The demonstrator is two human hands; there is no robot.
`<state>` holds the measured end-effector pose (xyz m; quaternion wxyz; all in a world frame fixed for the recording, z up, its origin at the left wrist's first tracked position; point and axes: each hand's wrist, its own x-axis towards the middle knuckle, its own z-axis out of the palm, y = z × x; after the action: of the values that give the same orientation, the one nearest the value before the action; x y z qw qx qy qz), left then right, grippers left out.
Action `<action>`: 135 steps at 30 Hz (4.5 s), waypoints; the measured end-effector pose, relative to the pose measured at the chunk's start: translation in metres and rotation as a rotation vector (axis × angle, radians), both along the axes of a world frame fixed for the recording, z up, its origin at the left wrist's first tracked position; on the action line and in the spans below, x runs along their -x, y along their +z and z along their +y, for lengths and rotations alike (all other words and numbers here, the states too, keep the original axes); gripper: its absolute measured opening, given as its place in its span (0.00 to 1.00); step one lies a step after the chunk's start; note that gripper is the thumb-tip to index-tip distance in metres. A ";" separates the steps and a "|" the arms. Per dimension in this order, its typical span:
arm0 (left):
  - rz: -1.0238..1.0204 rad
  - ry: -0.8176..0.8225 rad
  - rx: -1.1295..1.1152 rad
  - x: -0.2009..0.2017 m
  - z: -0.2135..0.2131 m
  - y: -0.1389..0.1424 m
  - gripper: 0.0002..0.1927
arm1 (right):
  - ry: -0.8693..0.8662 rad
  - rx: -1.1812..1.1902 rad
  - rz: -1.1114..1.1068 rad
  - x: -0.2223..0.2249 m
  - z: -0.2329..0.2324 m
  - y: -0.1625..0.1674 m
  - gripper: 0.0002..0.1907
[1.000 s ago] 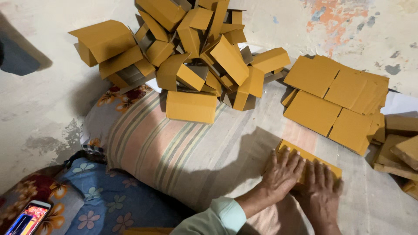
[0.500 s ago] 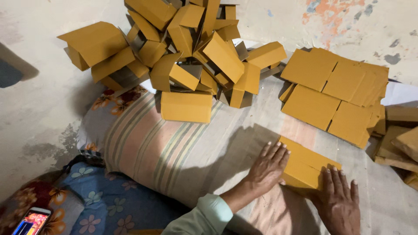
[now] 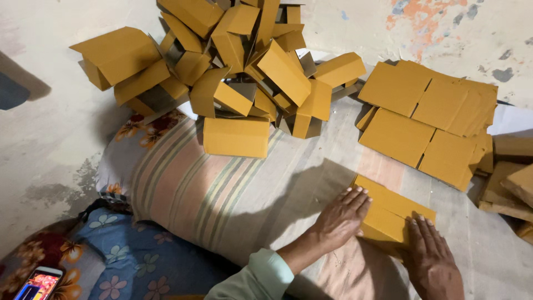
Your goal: The person assembles small cardboard boxes by folding flat sheets along pre-scored lines and tucking flaps to form rectangular boxes. They repeatedly pick up flat sheets, fold them into boxes, and place the finished boxes into a growing pile.
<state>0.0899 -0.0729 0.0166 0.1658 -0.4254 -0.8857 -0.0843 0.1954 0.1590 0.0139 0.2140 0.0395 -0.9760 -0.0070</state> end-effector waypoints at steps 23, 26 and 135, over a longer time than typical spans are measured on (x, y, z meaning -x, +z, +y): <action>-0.631 0.214 -0.255 0.042 0.057 0.040 0.27 | 0.006 0.120 0.066 0.010 -0.006 0.005 0.27; -0.575 0.197 -0.297 0.039 0.054 0.039 0.24 | 0.032 0.095 0.061 0.025 -0.013 0.021 0.25; -0.520 0.286 -0.382 0.033 0.063 0.035 0.20 | -0.544 0.099 -0.449 0.106 -0.024 0.011 0.31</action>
<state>0.0572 -0.0095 0.0512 0.0213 -0.2225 -0.9172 -0.3298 0.0893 0.1346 0.0247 -0.0138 -0.2316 -0.9727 -0.0075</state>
